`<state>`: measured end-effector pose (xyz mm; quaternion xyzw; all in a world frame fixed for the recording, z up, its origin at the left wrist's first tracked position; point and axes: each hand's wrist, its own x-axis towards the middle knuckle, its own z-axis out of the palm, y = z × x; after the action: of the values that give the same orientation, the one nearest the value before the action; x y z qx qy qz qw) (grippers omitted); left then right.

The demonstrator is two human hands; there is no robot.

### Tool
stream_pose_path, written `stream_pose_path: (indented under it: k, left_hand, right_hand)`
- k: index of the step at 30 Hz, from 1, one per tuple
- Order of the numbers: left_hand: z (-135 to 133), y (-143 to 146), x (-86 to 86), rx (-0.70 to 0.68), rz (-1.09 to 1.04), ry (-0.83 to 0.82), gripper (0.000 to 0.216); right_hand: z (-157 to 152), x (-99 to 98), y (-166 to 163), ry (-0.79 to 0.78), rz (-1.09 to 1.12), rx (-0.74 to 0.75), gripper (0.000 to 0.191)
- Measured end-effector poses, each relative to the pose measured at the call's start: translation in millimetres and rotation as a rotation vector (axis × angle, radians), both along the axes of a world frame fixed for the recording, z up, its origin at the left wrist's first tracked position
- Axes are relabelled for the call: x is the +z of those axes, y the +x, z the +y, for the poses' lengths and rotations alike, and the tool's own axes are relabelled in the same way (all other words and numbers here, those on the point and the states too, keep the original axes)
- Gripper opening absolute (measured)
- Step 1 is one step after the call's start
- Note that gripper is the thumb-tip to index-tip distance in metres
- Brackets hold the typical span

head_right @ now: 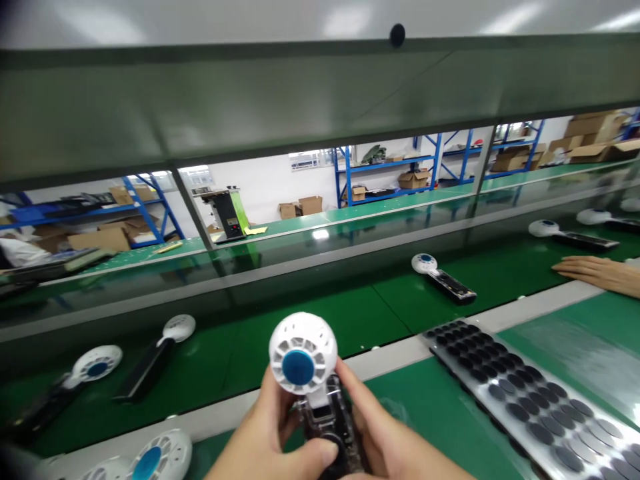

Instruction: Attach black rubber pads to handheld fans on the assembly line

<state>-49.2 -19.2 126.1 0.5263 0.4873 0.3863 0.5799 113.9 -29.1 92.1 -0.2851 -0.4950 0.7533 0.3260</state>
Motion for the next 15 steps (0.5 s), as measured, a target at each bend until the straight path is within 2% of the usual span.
stream_pose_path:
  k: [3, 5, 9, 12, 15]
  left_hand:
    - [-1.0, -1.6, -6.8, 0.189, -0.034, 0.089, 0.1]
    - [-1.9, -9.3, -7.7, 0.285, -0.158, 0.118, 0.093]
    - [11.1, -31.6, -3.3, 0.247, -0.383, 0.077, 0.068]
    - [39.5, -45.9, 2.9, 0.246, -0.397, 0.03, 0.067]
    - [67.3, -60.5, 7.3, 0.222, -0.459, -0.076, 0.076]
  right_hand:
    - [15.0, -0.4, 2.1, -0.022, 0.053, -0.112, 0.105]
    - [37.8, -2.1, -0.7, -0.037, 0.049, -0.233, 0.094]
    - [109.8, -18.5, -14.9, 0.081, -0.222, -0.496, 0.074]
    - [165.8, -39.5, -20.8, 0.13, -0.349, -0.587, 0.061]
    - [204.8, -59.2, -13.8, 0.178, -0.483, -0.642, 0.044]
